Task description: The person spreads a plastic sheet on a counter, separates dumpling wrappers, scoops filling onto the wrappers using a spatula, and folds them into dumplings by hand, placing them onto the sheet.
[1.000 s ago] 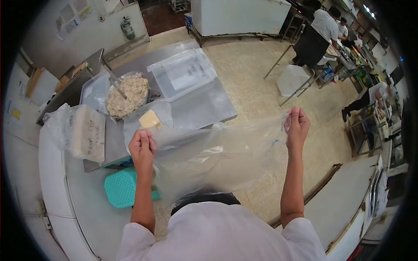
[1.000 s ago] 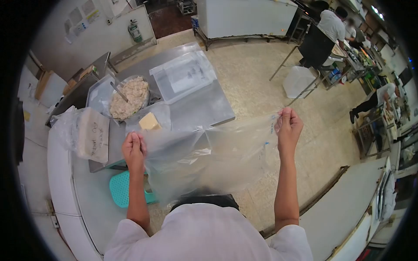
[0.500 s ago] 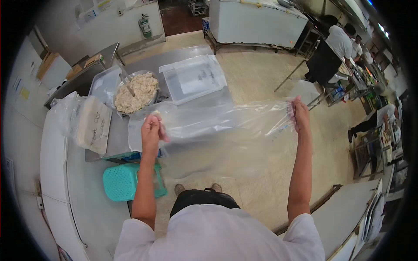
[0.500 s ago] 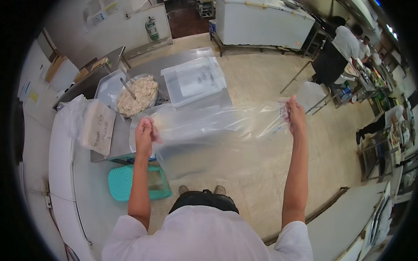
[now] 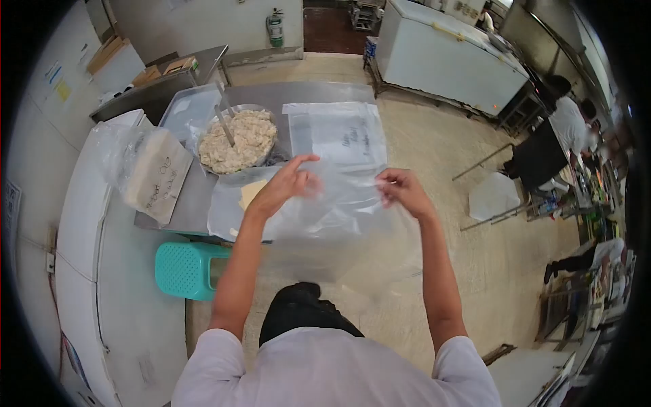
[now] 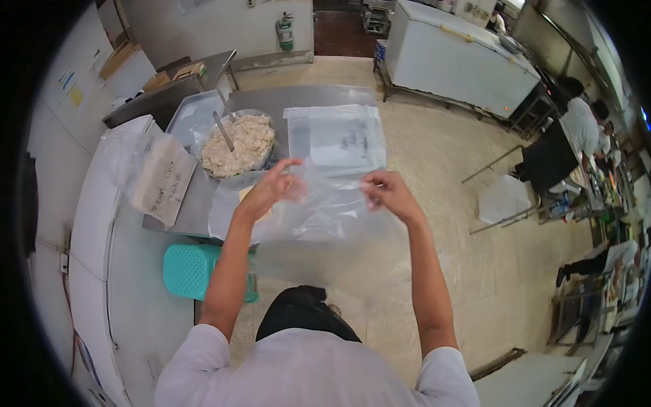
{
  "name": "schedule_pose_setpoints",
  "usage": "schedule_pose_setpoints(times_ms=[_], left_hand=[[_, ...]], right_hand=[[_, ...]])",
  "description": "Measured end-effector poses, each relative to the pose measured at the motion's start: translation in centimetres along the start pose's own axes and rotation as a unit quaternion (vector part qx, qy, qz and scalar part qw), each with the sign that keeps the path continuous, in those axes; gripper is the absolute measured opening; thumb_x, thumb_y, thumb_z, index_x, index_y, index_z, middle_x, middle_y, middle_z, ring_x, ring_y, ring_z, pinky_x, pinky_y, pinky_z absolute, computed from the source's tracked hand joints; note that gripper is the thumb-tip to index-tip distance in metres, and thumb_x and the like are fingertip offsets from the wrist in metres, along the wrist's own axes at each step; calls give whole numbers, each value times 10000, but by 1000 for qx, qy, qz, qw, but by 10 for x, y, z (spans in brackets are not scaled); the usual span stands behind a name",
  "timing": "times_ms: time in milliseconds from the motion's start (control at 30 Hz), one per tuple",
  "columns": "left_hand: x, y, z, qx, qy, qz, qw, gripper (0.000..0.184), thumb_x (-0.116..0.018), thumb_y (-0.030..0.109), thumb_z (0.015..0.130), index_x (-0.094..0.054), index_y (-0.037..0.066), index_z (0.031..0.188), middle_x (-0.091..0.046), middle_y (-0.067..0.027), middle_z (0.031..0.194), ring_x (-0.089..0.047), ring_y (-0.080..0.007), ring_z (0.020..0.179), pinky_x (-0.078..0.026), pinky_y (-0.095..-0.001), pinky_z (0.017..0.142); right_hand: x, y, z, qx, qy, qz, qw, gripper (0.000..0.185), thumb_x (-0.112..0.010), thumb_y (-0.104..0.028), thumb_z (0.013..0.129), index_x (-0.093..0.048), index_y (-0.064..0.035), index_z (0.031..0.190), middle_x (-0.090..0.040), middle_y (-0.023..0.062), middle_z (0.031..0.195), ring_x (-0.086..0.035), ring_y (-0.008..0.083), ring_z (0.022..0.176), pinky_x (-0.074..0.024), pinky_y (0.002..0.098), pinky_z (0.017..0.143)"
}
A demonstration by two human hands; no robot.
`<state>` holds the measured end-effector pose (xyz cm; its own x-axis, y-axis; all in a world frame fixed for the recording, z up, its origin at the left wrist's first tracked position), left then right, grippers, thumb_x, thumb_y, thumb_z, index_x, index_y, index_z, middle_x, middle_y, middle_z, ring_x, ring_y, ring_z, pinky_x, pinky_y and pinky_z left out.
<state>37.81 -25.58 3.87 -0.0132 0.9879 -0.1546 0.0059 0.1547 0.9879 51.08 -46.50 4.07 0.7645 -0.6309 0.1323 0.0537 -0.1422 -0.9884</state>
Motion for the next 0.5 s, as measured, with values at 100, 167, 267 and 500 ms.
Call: schedule_pose_setpoints(times_ms=[100,167,267,500], left_hand=[[32,-59,-27,24,-115,33,993,960,-796,415,810,-223,179,1545,-594,-125,1184,-604,-254,1154,-496,-387,937],[21,-89,-38,51,-144,-76,985,1092,-840,444,747,-155,190,1560,-555,-148,1265,-586,-280,1187,-495,-401,943],[14,-88,-22,74,-161,-210,961,1269,-900,480,649,-74,203,1572,-517,-177,1344,-568,-315,1220,-494,-415,951],[-13,-126,79,-10,-50,-309,950,1455,-904,635,486,-30,205,1567,-359,-200,1502,-324,-337,1420,-344,-499,1088]], right_hand=[[34,-18,43,-11,-12,28,999,147,-688,-167,919,-643,-28,912,-588,1,716,-560,88,584,-447,245,501],[51,-29,72,-31,15,36,999,99,-655,-125,920,-628,-38,881,-586,11,718,-543,87,567,-436,255,486],[85,-26,108,-71,78,20,994,70,-624,-116,921,-623,-47,913,-587,25,748,-534,103,550,-433,255,487],[175,-51,117,-77,248,88,962,115,-599,-163,918,-609,-57,961,-620,45,847,-540,115,583,-429,226,474]])
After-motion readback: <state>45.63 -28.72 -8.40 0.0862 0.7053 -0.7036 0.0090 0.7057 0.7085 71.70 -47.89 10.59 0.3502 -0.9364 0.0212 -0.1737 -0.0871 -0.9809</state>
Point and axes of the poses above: each hand's wrist, its own z-axis towards the middle knuckle, its own x-axis out of the back of the hand, y = z × x, the point moved 9 cm from there along z, towards the middle knuckle
